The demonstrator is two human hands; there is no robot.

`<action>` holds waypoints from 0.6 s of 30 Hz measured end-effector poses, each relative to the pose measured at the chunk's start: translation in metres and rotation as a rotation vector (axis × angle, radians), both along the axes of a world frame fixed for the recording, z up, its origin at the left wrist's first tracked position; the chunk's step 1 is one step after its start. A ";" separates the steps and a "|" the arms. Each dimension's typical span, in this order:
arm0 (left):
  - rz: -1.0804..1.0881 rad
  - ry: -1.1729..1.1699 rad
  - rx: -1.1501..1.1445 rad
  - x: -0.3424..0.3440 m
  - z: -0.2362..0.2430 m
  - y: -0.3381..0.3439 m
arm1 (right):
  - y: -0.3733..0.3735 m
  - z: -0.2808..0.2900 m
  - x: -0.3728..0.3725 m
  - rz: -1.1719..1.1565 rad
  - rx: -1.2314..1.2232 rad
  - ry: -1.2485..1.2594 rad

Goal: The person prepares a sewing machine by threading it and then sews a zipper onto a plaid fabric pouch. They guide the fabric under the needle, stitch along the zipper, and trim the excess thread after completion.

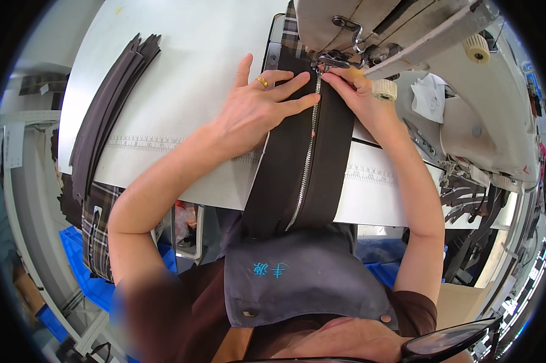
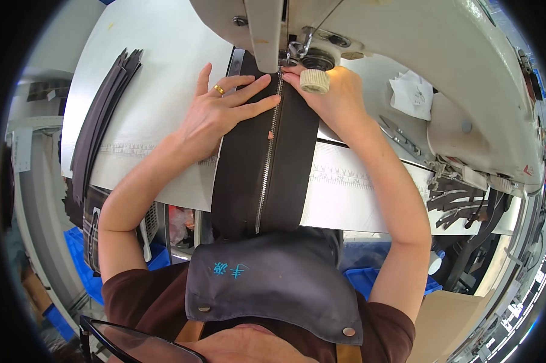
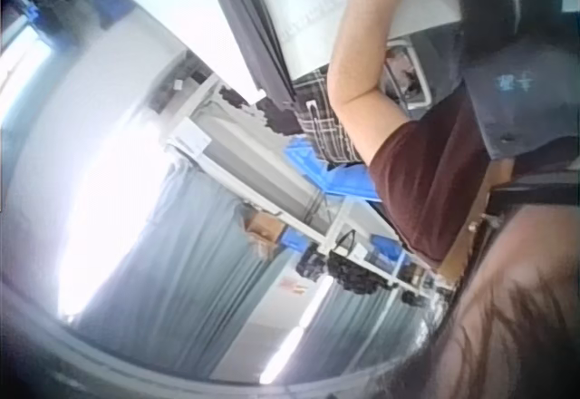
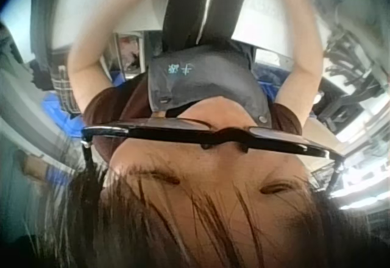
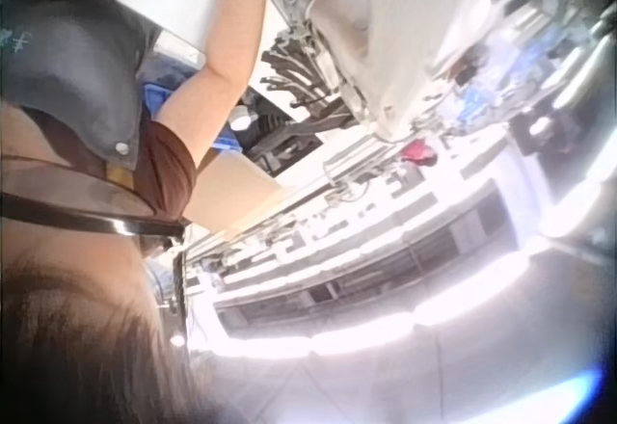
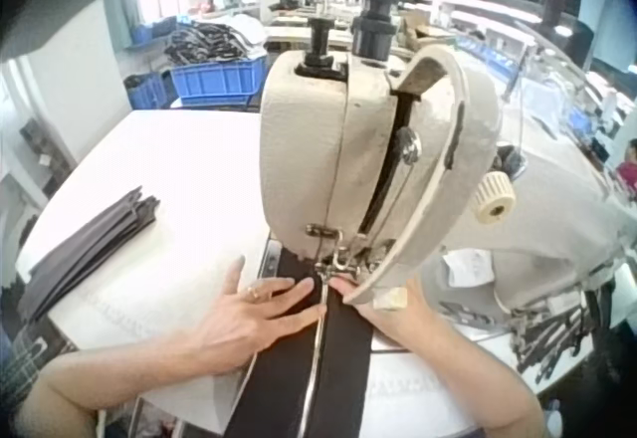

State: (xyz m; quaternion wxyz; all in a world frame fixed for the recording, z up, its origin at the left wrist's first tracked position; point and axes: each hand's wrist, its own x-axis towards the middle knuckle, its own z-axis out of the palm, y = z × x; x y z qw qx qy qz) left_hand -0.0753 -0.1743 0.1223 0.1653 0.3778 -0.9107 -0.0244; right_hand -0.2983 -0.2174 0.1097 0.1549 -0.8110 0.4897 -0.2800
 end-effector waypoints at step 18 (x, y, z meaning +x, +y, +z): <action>0.027 0.047 0.027 -0.003 0.002 -0.007 | -0.017 -0.019 -0.008 -0.008 -0.172 -0.152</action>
